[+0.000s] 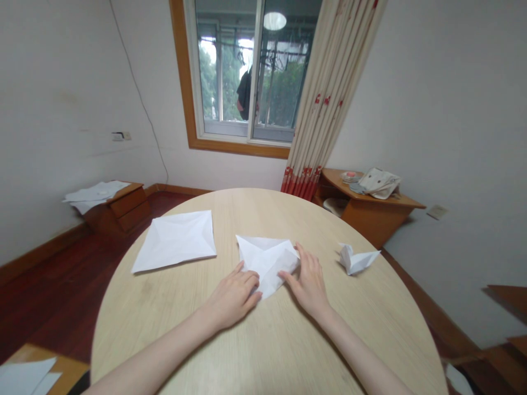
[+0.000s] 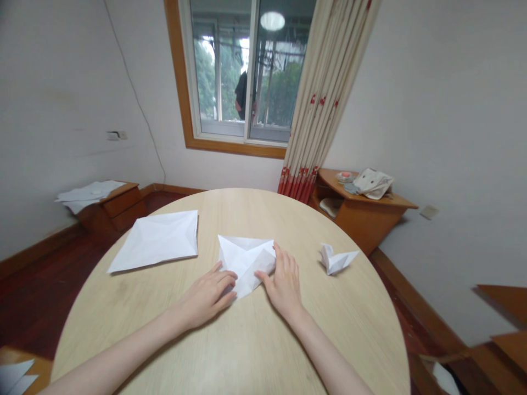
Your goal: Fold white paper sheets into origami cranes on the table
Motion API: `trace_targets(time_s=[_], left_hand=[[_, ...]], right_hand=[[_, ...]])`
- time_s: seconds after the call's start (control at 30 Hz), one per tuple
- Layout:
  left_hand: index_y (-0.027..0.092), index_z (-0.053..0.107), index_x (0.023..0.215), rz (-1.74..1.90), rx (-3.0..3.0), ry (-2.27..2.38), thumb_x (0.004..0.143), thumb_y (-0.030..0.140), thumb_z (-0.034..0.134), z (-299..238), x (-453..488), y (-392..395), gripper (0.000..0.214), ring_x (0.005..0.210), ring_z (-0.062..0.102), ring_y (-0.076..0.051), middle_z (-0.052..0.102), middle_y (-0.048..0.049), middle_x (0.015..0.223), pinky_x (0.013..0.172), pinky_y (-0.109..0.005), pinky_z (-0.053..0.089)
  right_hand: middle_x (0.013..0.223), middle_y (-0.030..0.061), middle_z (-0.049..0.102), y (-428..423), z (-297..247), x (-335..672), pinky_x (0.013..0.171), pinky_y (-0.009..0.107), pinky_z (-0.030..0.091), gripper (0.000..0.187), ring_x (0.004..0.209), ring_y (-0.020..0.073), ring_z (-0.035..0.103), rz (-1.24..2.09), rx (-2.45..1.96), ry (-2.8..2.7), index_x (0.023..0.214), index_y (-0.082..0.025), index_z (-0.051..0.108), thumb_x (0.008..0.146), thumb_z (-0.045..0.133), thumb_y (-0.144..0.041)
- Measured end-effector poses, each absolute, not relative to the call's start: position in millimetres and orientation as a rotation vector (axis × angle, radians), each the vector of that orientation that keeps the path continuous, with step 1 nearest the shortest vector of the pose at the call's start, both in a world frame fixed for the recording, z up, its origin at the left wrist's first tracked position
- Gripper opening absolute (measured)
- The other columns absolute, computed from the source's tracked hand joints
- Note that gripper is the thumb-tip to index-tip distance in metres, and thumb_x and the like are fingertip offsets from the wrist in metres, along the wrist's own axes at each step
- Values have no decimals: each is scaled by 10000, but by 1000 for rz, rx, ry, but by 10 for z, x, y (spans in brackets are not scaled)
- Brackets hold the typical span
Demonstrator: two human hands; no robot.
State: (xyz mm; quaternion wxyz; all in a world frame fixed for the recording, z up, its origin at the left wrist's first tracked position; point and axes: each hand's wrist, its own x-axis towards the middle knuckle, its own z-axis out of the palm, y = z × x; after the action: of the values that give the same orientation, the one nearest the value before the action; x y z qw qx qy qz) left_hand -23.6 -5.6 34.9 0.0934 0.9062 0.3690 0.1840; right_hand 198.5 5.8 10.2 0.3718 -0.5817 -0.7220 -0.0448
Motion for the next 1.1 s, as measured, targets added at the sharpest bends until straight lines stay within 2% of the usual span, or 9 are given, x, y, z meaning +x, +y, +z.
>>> trace_targets(time_s=[0.17, 0.5, 0.67, 0.93, 1.1], left_hand=[[186, 521, 1010, 584, 2710, 1052, 901, 184, 485, 327, -246, -46, 115, 1010, 619, -184, 647, -50, 1067, 1144, -454, 248], [192, 556, 897, 573, 2781, 965, 889, 134, 469, 275, -257, 4, 105, 890, 635, -149, 662, -14, 913, 1152, -426, 242], [186, 573, 928, 559, 2801, 948, 879, 107, 471, 267, -260, 13, 138, 873, 634, -145, 666, -13, 887, 1144, -408, 259], [228, 621, 1094, 519, 2881, 894, 913, 205, 520, 271, -296, 7, 209, 1022, 607, -193, 666, -40, 1078, 1107, -459, 296], [273, 597, 1193, 447, 2959, 868, 943, 255, 494, 247, -323, 26, 271, 1138, 562, -220, 609, -72, 1235, 1097, -509, 280]], right_hand=[[1328, 170, 465, 78, -44, 1935, 994, 505, 349, 739, 1205, 326, 409, -170, -1468, -1857, 1429, -149, 242, 845, 532, -496], [1367, 161, 436, 78, -138, 1903, 1026, 500, 340, 730, 1257, 313, 379, -99, -1483, -1911, 1446, -166, 209, 847, 529, -434], [1435, 159, 369, 75, -173, 1899, 1048, 516, 299, 762, 1298, 320, 344, -88, -1493, -1939, 1477, -186, 118, 859, 501, -413], [1542, 148, 155, 39, -138, 1883, 1093, 503, 192, 966, 1407, 309, 161, 8, -1591, -2045, 1484, -204, -80, 790, 564, -394], [1558, 148, 93, 29, -126, 1859, 1106, 501, 147, 977, 1429, 288, 79, 32, -1652, -2053, 1480, -200, -110, 791, 559, -380]])
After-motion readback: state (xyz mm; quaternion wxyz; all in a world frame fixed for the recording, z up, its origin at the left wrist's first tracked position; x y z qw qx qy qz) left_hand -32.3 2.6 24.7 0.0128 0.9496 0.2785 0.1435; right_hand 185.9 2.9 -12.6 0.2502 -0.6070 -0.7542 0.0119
